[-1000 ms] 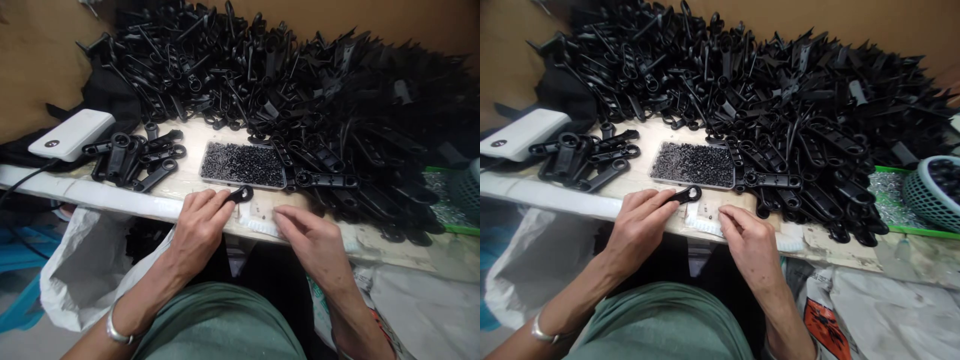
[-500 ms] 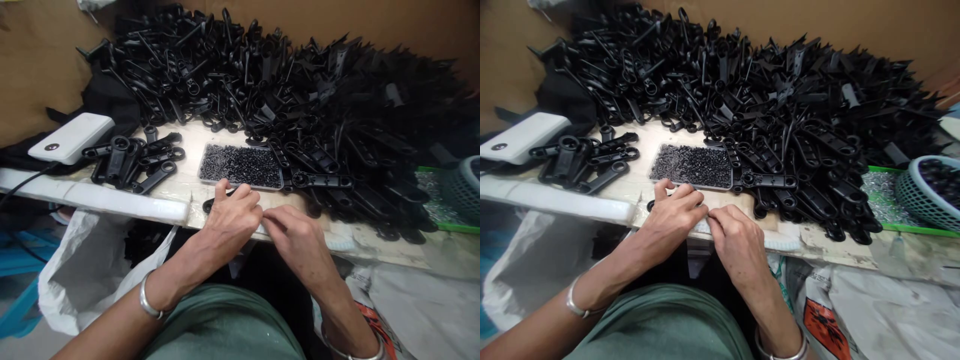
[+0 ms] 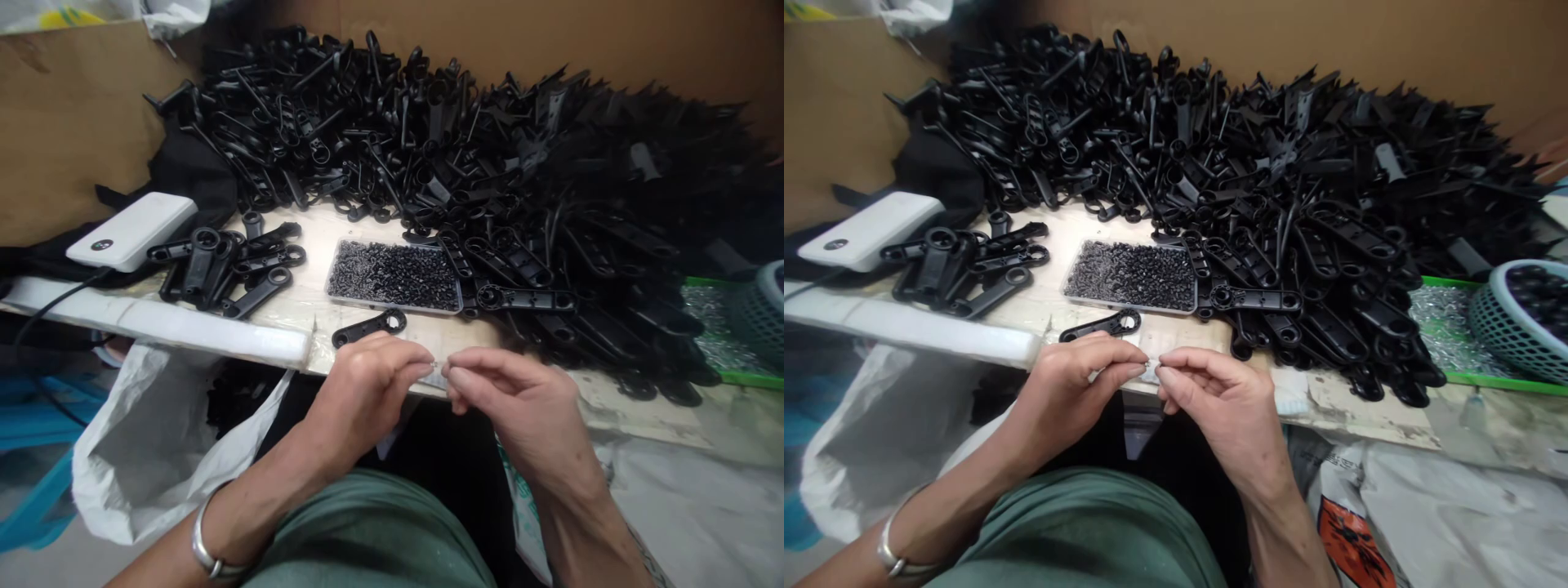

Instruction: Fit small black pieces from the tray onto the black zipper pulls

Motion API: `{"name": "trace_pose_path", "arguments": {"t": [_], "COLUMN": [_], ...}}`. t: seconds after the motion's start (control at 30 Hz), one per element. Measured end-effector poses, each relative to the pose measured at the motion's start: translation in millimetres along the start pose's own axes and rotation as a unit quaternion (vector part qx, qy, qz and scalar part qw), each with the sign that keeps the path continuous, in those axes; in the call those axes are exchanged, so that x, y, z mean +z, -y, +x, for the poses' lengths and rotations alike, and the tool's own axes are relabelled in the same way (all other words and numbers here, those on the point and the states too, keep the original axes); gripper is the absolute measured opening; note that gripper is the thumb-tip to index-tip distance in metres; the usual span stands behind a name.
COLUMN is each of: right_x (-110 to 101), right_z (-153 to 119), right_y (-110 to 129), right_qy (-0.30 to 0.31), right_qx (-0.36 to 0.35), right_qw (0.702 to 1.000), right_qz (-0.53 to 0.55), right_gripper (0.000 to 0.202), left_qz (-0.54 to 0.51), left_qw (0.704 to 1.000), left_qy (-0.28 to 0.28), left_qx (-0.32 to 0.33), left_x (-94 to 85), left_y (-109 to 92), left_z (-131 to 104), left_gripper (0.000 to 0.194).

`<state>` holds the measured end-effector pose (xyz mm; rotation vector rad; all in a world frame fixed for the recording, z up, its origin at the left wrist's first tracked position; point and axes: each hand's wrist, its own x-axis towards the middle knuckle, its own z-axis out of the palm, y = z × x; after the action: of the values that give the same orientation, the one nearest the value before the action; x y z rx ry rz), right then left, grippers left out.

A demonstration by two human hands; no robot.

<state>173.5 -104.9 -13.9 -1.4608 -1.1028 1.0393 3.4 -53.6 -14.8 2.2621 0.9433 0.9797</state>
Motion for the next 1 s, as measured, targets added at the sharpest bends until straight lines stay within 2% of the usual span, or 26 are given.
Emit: {"name": "trace_pose_path", "arguments": {"t": [0.17, 0.37, 0.53, 0.7, 0.77, 0.9, 1.0], "right_x": [2.5, 9.0, 11.9, 13.5, 14.6, 16.9, 17.7], "right_z": [-3.6, -6.7, -9.4, -12.5, -12.9, -12.9, -14.0], "right_y": [-4.0, 0.2, 5.4, 5.8, 5.3, 5.3, 5.7], "right_qy": [0.015, 0.002, 0.005, 0.002, -0.008, -0.019, -0.028], "right_qx": [0.006, -0.026, -0.114, -0.22, -0.21, -0.134, -0.131], "right_qw": [1.0, 0.998, 0.984, 0.948, 0.95, 0.972, 0.971], "right_qz": [-0.004, -0.062, -0.134, -0.229, -0.229, -0.194, -0.198], "right_gripper": [0.014, 0.012, 0.013, 0.014, 0.014, 0.009, 0.008], "left_qz": [-0.036, -0.047, -0.047, -0.062, -0.071, -0.074, -0.079], "left_qw": [0.999, 0.998, 0.998, 0.996, 0.995, 0.993, 0.992], "left_qy": [0.015, 0.024, 0.042, 0.052, 0.052, 0.06, 0.056], "left_qx": [-0.021, -0.022, -0.026, -0.048, -0.054, -0.072, -0.082], "left_x": [-3.0, -4.2, -6.6, -8.3, -7.7, -5.7, -3.8], "left_y": [0.6, 0.3, -1.5, -1.7, -1.1, 0.4, 0.9], "left_z": [-2.9, -6.6, -6.3, -7.9, -8.9, -10.4, -11.7], "left_gripper": [0.015, 0.018, 0.019, 0.018, 0.018, 0.018, 0.017]}}
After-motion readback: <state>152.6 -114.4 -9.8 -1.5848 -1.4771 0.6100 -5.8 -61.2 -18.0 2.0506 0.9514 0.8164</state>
